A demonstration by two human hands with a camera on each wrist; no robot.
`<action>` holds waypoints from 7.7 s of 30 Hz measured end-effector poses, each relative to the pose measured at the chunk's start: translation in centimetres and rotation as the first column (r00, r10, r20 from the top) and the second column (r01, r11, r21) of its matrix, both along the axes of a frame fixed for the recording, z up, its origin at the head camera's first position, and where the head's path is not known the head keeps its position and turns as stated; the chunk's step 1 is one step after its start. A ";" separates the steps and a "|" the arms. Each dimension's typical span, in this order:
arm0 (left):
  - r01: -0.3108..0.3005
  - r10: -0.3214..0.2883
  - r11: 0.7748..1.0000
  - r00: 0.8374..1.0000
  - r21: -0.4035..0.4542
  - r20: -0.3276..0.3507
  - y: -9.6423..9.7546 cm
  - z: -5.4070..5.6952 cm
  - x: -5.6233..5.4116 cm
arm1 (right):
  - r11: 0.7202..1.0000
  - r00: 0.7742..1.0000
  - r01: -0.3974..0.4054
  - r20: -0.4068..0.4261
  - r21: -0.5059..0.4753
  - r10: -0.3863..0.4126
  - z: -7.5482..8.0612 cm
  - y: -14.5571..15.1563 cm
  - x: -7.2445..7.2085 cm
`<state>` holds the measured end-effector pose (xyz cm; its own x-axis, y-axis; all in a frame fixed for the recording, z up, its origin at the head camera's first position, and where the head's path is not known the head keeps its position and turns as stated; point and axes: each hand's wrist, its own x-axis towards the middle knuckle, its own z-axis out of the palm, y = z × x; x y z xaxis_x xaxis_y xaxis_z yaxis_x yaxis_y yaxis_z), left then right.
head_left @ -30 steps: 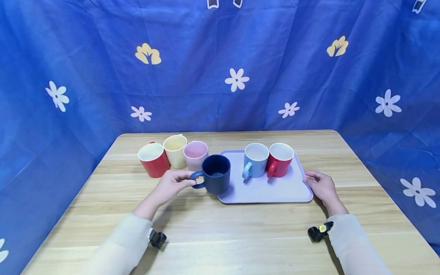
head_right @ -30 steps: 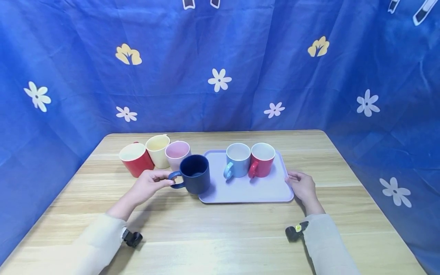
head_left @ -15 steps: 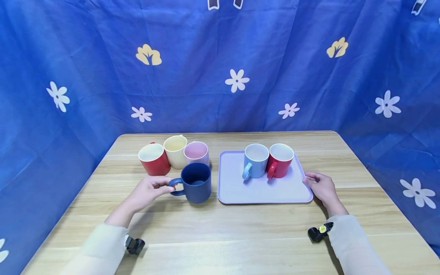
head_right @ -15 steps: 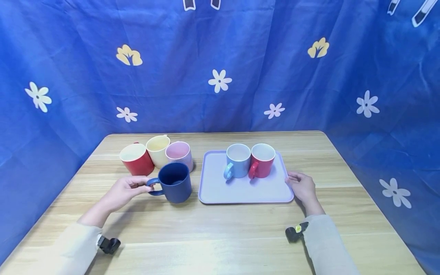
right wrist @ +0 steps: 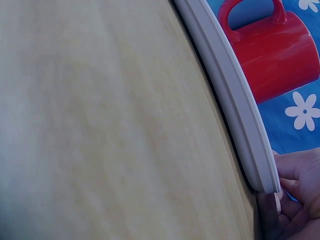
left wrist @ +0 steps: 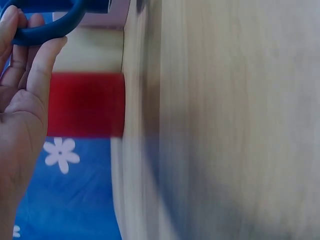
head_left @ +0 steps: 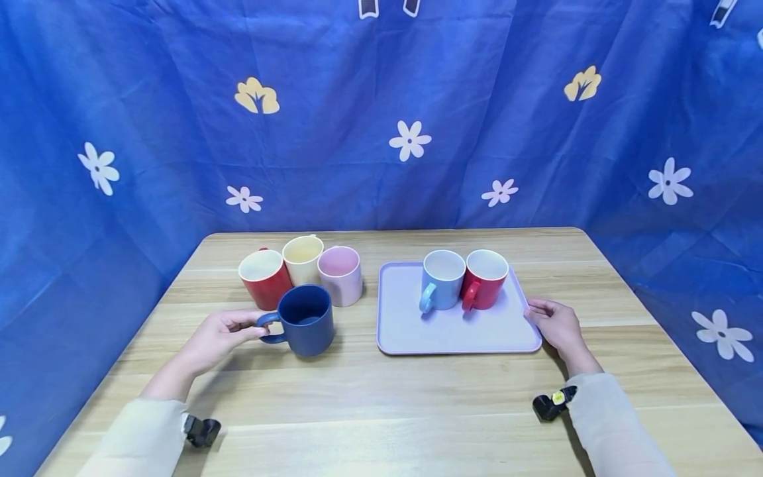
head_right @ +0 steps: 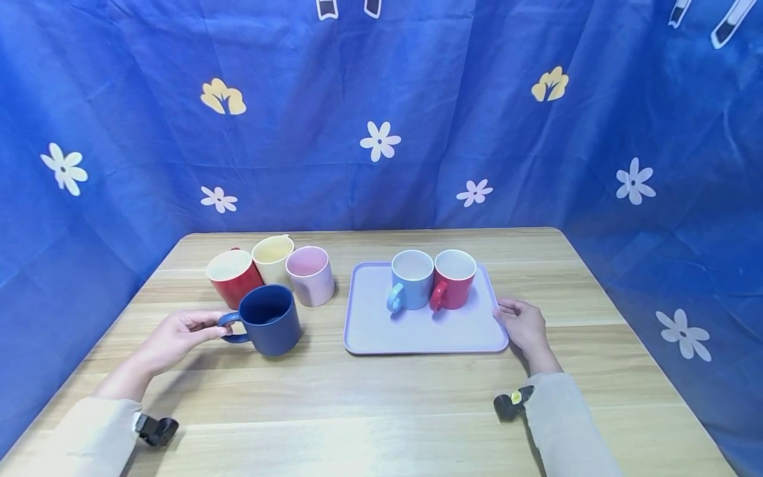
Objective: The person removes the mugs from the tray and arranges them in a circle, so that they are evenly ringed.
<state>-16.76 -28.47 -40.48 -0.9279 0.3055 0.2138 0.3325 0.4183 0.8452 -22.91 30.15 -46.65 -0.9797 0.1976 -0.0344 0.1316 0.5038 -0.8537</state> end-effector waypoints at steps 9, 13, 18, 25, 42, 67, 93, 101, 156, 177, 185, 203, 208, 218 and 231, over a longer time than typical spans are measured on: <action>-0.084 0.084 0.996 0.996 -0.041 -0.004 -2.9 -0.6 0.5 | 1.000 1.000 -0.003 0.014 -0.001 0.003 -0.1 0.1 -0.1; -0.117 0.117 0.992 0.993 -0.053 -0.006 -4.0 -0.6 0.7 | 1.000 1.000 -0.006 0.004 -0.001 0.006 -0.2 0.1 -0.1; -0.128 0.127 0.991 0.992 -0.044 -0.014 -5.3 -0.7 0.7 | 1.000 1.000 -0.015 -0.016 -0.001 0.015 -0.3 0.1 -0.1; -0.151 0.150 0.988 0.989 -0.041 -0.010 -6.3 -1.0 0.7 | 1.000 1.000 -0.011 -0.026 -0.005 0.011 -0.3 0.2 -0.2; -0.130 0.128 0.988 0.991 0.079 0.030 -7.8 -2.1 0.4 | 1.000 0.999 -0.015 -0.053 -0.022 0.014 -0.5 0.2 -0.3; -0.037 -0.023 0.920 0.989 0.390 0.149 -8.4 -3.2 0.0 | 1.000 1.000 -0.001 -0.023 -0.006 0.001 -0.3 0.2 -0.1; 0.102 -0.124 0.884 0.992 0.457 0.019 -7.9 -1.6 -0.1 | 1.000 1.000 -0.005 -0.025 0.009 0.005 -0.1 0.1 -0.1; 0.028 -0.033 0.907 0.999 0.421 0.004 -7.6 0.3 -0.3 | 1.000 1.000 -0.004 -0.024 0.009 0.005 -0.1 0.1 0.0; 0.017 -0.020 0.972 1.000 0.233 0.011 19.2 3.2 -4.4 | 1.000 1.000 -0.017 -0.006 0.014 0.017 -0.6 1.3 0.0; 0.003 -0.046 0.970 0.984 0.241 0.170 25.5 -2.1 -5.1 | 0.999 0.999 -0.041 -0.017 0.016 0.042 -0.6 1.6 0.1; -0.029 -0.009 0.974 0.986 0.223 0.167 27.2 -3.3 -5.5 | 0.999 0.999 -0.046 -0.020 0.012 0.046 -0.7 1.6 0.1; -0.164 0.134 0.963 0.980 0.216 0.144 29.1 -3.7 -5.9 | 0.999 0.999 -0.037 -0.015 0.018 0.037 -0.5 1.5 0.1; -0.144 0.126 0.972 0.986 0.187 0.105 29.0 -3.5 -5.9 | 0.999 0.999 -0.037 -0.017 0.013 0.037 -0.5 1.5 0.2; -0.140 0.130 0.975 0.989 0.171 0.070 28.0 -3.5 -5.7 | 0.999 0.999 -0.037 -0.017 0.017 0.038 -0.4 1.4 0.2; -0.119 0.110 0.974 0.992 0.191 0.058 24.9 -2.3 -5.0 | 0.999 0.999 -0.039 -0.015 0.023 0.039 -0.6 1.5 0.2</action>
